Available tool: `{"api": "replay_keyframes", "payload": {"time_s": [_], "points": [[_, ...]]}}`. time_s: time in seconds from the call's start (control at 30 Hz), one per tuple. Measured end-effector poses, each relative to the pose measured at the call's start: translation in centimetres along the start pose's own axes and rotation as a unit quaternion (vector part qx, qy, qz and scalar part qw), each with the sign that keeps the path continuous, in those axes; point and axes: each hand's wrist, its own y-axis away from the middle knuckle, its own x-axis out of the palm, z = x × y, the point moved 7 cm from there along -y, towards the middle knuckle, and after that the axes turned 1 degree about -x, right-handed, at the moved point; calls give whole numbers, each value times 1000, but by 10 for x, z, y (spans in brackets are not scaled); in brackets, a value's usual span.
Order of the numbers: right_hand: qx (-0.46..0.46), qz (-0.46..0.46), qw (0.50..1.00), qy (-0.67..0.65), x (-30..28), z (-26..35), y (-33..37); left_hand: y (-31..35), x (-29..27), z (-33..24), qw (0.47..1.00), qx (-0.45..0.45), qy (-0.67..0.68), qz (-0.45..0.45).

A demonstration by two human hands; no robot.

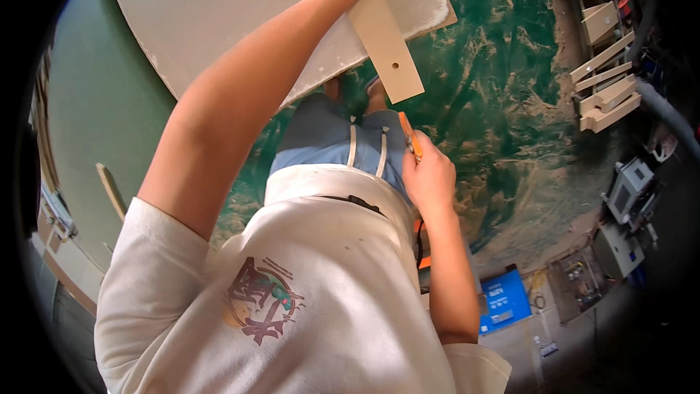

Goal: The person feeds wooden panels into an industrial machine and uses a handheld orange scraper to clean the edges of the panels on a work table.

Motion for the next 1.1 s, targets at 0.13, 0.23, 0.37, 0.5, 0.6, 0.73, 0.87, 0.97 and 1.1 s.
{"api": "replay_keyframes", "payload": {"time_s": [0.13,0.23,0.37,0.5,0.6,0.73,0.87,0.97,1.1], "points": [[-29,33,995,94,5,38,-14,2,15,7,1000,3,6,-27],[-19,54,983,174,9,57,-26,2,20,12,999,-7,22,-29],[2,55,972,230,9,56,-30,3,23,11,999,-13,16,-28],[5,60,966,251,13,54,-29,3,24,13,997,-29,51,-50],[8,51,964,262,18,57,-28,3,24,14,997,-24,64,-46],[-8,30,964,264,22,56,-32,0,22,16,997,-26,57,-52],[-18,49,963,265,35,47,-48,1,17,18,997,-21,50,-57],[-11,72,964,255,48,11,-56,2,13,11,998,-11,41,-41],[-38,58,978,195,49,7,-49,5,-2,18,993,-23,29,-109]]}}
